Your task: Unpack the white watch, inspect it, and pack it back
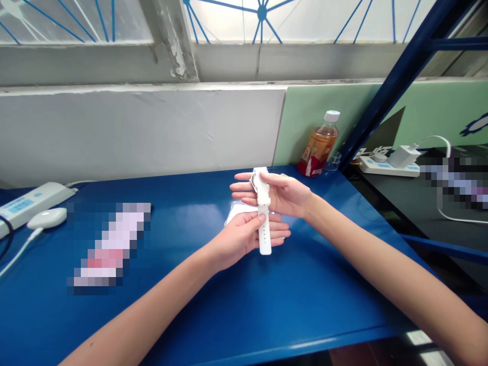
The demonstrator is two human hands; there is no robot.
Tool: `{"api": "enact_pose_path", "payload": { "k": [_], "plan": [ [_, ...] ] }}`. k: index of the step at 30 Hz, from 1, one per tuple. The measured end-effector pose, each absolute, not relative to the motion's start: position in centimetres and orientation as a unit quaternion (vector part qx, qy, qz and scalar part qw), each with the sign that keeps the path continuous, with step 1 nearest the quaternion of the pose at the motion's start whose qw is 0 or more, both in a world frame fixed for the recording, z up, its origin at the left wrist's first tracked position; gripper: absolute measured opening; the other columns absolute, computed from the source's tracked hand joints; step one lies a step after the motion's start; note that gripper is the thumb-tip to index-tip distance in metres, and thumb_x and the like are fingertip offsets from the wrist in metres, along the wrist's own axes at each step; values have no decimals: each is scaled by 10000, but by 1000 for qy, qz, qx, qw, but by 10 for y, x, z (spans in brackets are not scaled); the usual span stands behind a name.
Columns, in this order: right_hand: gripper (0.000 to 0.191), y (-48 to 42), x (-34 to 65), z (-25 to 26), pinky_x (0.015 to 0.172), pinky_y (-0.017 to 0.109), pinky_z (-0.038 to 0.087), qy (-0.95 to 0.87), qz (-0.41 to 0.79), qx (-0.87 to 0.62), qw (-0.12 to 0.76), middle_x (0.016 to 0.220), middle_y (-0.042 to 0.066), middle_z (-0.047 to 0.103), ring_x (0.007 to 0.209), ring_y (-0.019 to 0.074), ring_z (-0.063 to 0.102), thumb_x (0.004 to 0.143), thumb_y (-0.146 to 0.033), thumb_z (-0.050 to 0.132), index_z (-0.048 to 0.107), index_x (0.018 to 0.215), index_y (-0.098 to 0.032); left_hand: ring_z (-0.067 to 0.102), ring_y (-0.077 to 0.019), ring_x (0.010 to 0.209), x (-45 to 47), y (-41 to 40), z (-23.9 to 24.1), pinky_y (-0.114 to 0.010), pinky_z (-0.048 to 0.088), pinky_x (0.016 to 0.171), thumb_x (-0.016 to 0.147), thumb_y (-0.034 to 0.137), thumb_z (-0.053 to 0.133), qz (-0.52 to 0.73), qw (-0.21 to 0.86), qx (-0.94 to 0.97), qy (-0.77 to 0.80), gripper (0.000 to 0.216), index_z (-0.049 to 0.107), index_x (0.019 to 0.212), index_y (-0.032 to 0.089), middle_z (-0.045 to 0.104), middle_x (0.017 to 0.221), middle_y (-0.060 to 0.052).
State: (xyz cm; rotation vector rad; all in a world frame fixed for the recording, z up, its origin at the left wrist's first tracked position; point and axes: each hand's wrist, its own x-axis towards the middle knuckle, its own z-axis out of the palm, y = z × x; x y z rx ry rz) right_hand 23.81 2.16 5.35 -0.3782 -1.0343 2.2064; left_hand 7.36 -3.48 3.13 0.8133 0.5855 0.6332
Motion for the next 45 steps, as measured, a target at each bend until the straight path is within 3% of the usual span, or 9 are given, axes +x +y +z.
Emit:
{"api": "enact_pose_path", "payload": {
  "k": [6,12,23,32,45],
  "plan": [
    [714,23,241,55,1115,451,373,-372,858,-150,322,1251,188,669,1188,267,624,1021,-537,123,590,1247,-47,687,-335,1075,71,-32,31,-474,496,993,994,198,504,284,846,372,257,289,672,1119,-1,685,1160,-264],
    [851,24,243,57,1121,475,349,-371,858,-140,325,1259,214,658,1221,300,595,978,-634,76,589,1244,-10,680,-344,1085,71,-32,30,-488,483,1005,994,192,497,280,857,358,245,294,671,1116,-11,676,1170,-275],
    [887,24,242,56,1116,485,344,-361,861,-136,332,1258,224,654,1194,307,610,960,-662,65,577,1256,-1,680,-349,1084,69,-30,31,-509,460,1012,983,185,495,280,868,342,227,283,682,1096,6,688,1149,-269],
    [884,24,243,55,1113,487,351,-360,863,-133,329,1269,224,647,1196,315,608,963,-659,70,571,1267,2,698,-314,1054,71,-31,31,-457,498,983,981,190,534,281,860,350,241,249,689,1090,27,704,1131,-243],
    [884,24,243,57,1112,480,354,-362,856,-152,336,1260,221,652,1187,305,612,952,-670,81,590,1247,-10,686,-327,1079,71,-31,32,-476,491,998,1019,262,465,283,852,359,255,336,687,1101,23,694,1150,-251]
  ]
}}
